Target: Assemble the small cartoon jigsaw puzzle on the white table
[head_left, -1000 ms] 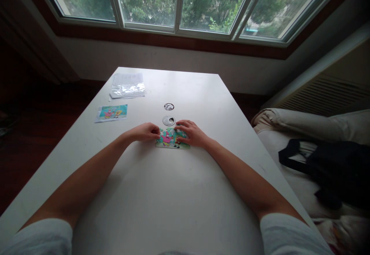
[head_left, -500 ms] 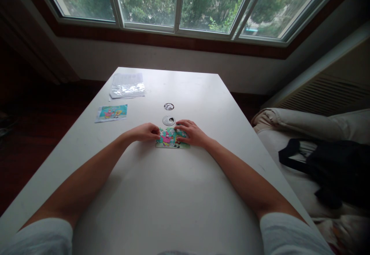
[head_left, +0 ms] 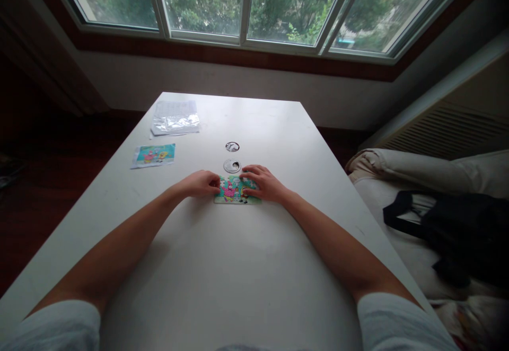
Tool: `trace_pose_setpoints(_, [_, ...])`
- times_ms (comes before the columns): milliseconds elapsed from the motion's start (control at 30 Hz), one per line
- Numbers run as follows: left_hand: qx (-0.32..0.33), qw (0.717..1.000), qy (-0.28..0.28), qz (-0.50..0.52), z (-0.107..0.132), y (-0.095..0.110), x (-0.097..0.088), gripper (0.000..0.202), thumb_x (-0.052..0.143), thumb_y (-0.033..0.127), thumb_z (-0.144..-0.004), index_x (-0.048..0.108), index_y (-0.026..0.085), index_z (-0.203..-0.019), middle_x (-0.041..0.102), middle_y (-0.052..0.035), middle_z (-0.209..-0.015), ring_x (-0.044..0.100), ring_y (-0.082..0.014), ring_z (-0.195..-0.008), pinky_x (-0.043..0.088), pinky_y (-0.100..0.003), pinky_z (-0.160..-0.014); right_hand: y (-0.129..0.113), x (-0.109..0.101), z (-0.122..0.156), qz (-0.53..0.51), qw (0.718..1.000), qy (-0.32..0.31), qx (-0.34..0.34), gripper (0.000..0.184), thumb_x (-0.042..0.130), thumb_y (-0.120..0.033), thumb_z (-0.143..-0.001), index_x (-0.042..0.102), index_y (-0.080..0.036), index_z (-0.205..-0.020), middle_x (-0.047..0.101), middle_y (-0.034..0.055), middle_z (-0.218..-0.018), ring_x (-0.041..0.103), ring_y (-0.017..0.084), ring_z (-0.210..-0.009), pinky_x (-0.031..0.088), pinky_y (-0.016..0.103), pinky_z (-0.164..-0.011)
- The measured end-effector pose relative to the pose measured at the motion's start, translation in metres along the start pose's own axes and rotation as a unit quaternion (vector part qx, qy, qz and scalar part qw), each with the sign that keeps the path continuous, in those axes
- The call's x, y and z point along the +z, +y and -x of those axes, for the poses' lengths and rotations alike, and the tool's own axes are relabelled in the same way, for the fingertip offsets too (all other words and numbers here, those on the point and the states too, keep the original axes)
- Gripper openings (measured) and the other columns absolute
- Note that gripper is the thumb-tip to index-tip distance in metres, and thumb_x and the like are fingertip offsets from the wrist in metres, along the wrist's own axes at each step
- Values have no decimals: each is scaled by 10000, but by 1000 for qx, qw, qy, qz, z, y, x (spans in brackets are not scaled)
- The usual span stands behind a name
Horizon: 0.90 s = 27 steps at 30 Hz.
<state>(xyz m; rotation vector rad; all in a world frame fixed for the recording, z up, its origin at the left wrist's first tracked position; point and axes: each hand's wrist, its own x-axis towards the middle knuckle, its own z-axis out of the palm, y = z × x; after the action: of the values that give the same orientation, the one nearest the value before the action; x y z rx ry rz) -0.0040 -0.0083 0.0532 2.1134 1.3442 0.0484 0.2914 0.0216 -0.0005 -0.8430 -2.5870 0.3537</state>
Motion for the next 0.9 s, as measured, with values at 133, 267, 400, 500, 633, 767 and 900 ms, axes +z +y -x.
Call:
trace_pose_setpoints(133, [9,1000,14,-18,0,0,1,226,637,417,-766,688,201,-804,673,-16,-760,523,-159,-662,293,-278,-590,1,0,0,-2,1000,-2,0,485,699,-537,-910,651,-298,-1329,587,110,-1443,506,314,-1356,387,530,-1152])
trace_pose_setpoints(267, [13,1000,9,-27,1,1,1,222,630,415,-781,694,204,-815,671,-12,-756,521,-158,-657,294,-282,-594,1,1,1,-3,1000,-1,0,495,707,-538,-905,649,-297,-1334,587,109,-1444,505,315,-1355,387,532,-1152])
trace_pose_setpoints(400, [19,999,5,-31,2,1,0,234,624,425,-805,689,200,-817,673,-12,-760,529,-155,-662,294,-283,-589,1,1,1,-16,1000,3,2,467,671,-537,-932,655,-293,-1330,596,110,-1435,508,312,-1354,386,534,-1155])
trace_pose_setpoints(500, [24,998,43,-37,1,2,3,251,589,432,-857,666,201,-794,666,-11,-746,520,-150,-646,290,-283,-588,4,1,0,-70,997,37,14,373,537,-479,-1020,669,-283,-1309,636,104,-1380,558,277,-1304,429,497,-1123])
trace_pose_setpoints(633, [68,987,136,-50,-1,10,15,226,553,391,-924,645,213,-819,668,-13,-795,539,-157,-689,347,-275,-627,13,-2,-2,-175,972,142,63,321,474,-420,-1042,732,-259,-1141,713,85,-1213,654,238,-1147,508,417,-1026])
trace_pose_setpoints(767, [189,960,191,-83,-3,20,33,199,525,345,-982,672,218,-938,684,-65,-990,584,-208,-929,452,-321,-825,28,-12,0,-176,951,211,145,253,532,-380,-990,748,-249,-1006,749,45,-1064,683,217,-1015,528,369,-944])
trace_pose_setpoints(900, [267,941,173,-113,-4,22,47,237,569,383,-983,667,249,-1152,658,-89,-1217,567,-247,-1128,447,-379,-971,41,-24,4,-130,946,194,224,230,563,-353,-935,758,-231,-947,762,39,-982,665,194,-856,526,329,-806])
